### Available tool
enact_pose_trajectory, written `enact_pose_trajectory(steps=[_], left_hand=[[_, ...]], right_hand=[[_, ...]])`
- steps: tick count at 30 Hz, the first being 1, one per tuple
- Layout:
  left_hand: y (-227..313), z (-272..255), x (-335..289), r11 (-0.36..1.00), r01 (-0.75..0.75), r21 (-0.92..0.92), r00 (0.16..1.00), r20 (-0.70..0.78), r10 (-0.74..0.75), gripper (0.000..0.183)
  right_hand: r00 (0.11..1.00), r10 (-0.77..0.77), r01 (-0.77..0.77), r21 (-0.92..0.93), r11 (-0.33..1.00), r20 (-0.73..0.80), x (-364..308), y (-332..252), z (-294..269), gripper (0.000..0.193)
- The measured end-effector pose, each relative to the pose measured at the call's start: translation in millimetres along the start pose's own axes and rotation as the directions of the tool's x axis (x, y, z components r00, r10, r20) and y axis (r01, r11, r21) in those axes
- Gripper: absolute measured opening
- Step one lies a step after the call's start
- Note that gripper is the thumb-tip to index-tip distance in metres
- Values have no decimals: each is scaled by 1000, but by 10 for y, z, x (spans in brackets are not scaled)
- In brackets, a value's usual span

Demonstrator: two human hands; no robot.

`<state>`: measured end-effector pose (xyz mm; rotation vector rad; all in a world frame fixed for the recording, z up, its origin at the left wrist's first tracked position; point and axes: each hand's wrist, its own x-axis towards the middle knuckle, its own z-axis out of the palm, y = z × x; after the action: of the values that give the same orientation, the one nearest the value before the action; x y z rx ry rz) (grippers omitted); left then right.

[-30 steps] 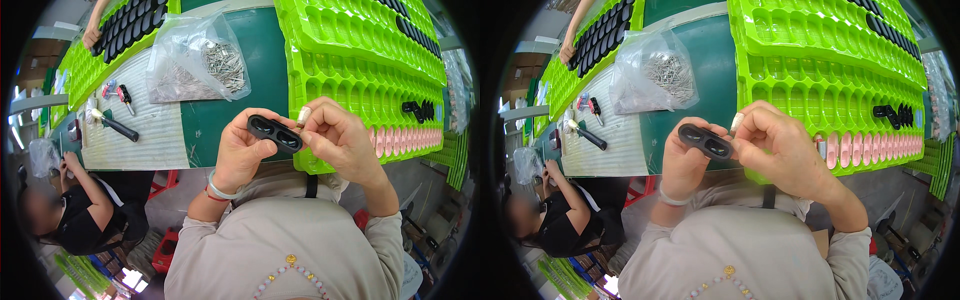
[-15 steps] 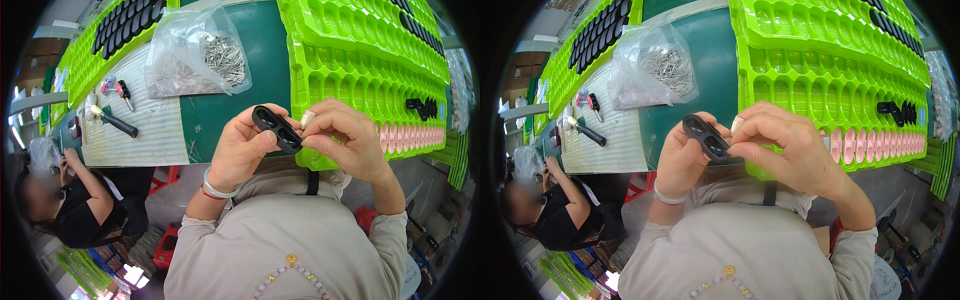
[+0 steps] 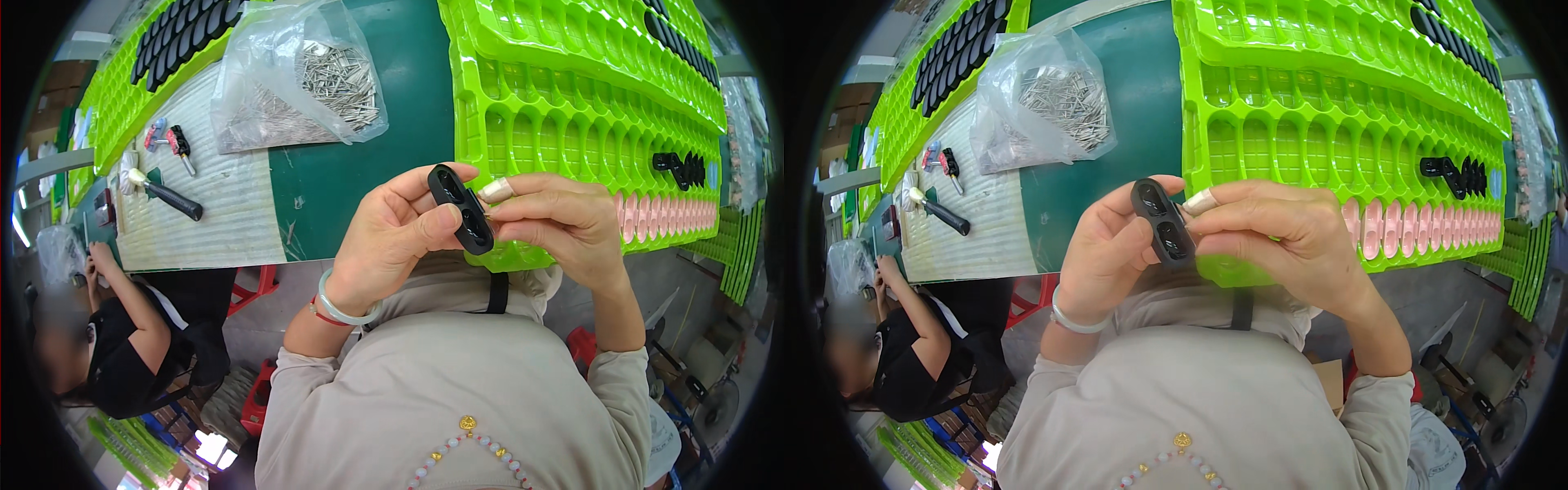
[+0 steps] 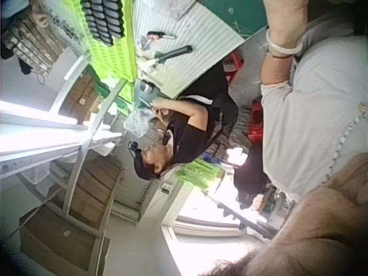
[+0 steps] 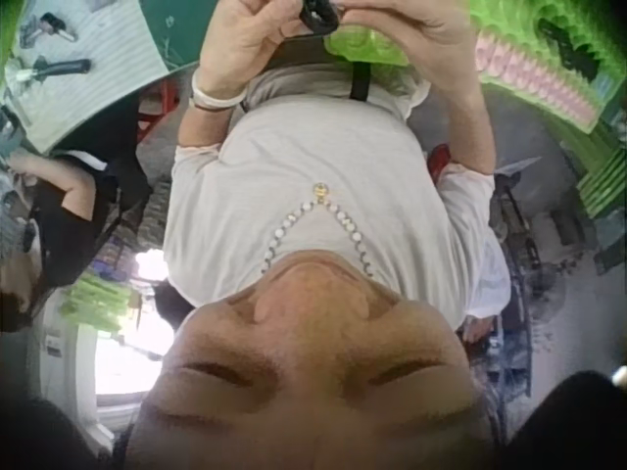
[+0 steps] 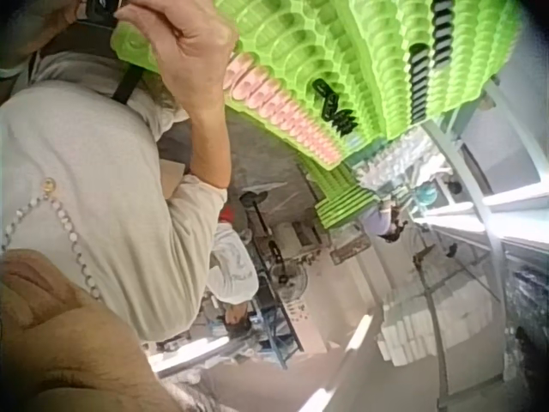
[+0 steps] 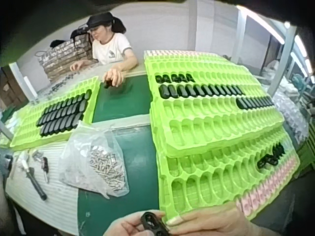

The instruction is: The person assembles small black electronic devices, likely wireless earbuds, by inserting small metal pins into the casing. They pick up the devices from a green tray, insert the pins, and place the finished units back into the tray. The process is repetitive and involves handling multiple units one by one.

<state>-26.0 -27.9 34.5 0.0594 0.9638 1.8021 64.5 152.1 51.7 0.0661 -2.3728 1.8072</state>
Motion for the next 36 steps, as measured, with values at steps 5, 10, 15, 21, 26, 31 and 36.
enact_pose_trajectory(steps=[5, 10, 15, 21, 26, 31, 36], left_hand=[[-17, 28, -2, 995, -5, 97, 1000, -13, 6, 38], [-52, 27, 4, 997, 36, 70, 999, -18, -35, 38], [-94, 33, 5, 998, -6, 63, 1000, 21, 4, 39], [-150, -16, 14, 993, -79, 89, 992, 107, 69, 44], [-204, -4, 38, 982, -162, 101, 981, 128, 149, 43], [-214, 8, 52, 987, -128, 98, 986, 121, 116, 42], [-244, 6, 65, 983, -149, 104, 982, 133, 134, 42]], right_hand=[[999, -31, 31, -94, 995, -6, -55, 37, -19, 18], [999, -46, 45, -87, 995, -3, -109, 92, -32, 18], [998, -66, 66, -100, 993, 0, -129, 135, -48, 18], [990, -134, 129, -130, 983, -30, -142, 179, -31, 18], [987, -144, 135, -112, 985, -75, -145, 194, -14, 17], [989, -134, 125, -126, 984, -62, -155, 215, -38, 16], [988, -139, 130, -120, 984, -72, -162, 228, -31, 17]])
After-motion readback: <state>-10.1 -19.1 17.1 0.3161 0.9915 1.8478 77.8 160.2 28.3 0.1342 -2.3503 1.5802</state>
